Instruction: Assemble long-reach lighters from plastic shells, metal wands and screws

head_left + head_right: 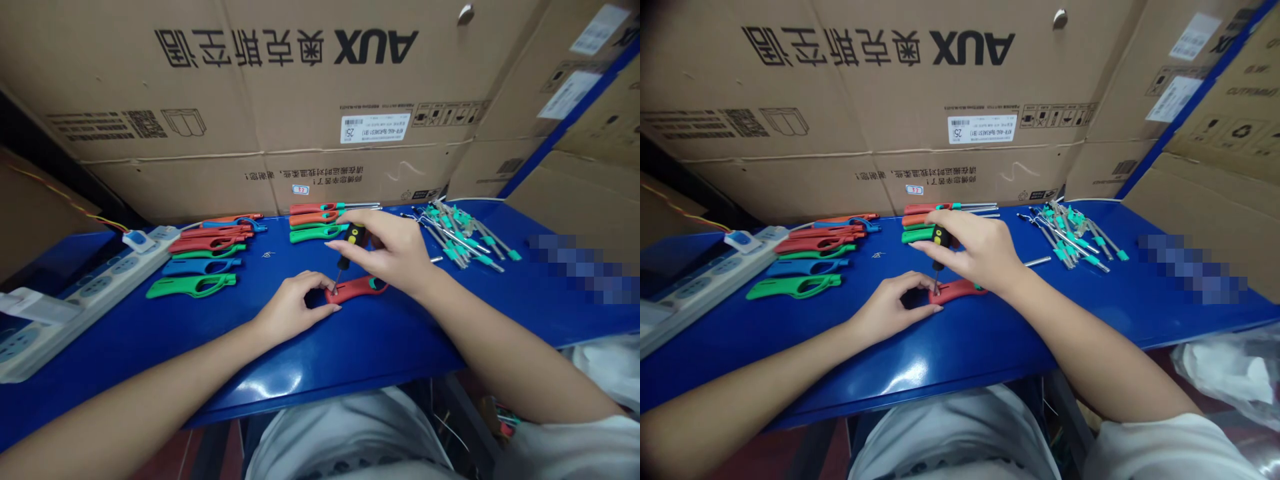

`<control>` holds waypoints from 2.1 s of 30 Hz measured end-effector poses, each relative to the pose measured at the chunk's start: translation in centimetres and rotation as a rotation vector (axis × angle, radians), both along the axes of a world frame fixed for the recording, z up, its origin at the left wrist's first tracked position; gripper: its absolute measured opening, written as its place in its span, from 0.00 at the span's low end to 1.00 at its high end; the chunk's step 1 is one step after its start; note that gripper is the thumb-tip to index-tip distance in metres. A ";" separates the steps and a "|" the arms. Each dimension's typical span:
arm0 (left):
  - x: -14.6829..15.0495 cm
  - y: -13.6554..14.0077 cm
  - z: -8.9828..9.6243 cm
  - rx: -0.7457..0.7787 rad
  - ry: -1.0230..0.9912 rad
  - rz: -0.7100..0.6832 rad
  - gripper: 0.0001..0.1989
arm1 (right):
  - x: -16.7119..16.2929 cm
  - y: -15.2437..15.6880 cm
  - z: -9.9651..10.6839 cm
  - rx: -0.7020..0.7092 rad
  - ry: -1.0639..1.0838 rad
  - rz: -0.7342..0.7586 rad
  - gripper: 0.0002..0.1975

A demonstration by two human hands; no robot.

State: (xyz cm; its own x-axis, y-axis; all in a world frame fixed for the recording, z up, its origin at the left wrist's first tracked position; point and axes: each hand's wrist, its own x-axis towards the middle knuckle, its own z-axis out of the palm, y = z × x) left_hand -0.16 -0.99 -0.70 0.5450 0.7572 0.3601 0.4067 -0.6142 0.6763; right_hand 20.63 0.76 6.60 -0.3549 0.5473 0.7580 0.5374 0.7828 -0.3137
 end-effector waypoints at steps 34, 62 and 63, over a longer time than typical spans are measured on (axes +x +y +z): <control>0.0 -0.1 0.1 0.044 -0.002 -0.039 0.12 | 0.0 -0.2 -0.2 -0.056 -0.008 0.013 0.17; -0.3 -0.1 -0.2 0.064 0.039 -0.069 0.16 | 0.1 0.6 -0.2 -0.340 0.104 0.350 0.20; -0.3 -0.1 -0.2 0.063 0.041 -0.069 0.16 | 0.0 0.6 -0.1 -0.409 0.116 0.417 0.20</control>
State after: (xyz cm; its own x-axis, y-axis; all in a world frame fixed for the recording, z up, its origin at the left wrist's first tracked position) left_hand -0.42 -1.09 -0.88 0.6105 0.6937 0.3821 0.3882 -0.6826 0.6191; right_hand 20.62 1.40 6.47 -0.5303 0.6351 0.5617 0.1549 0.7239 -0.6723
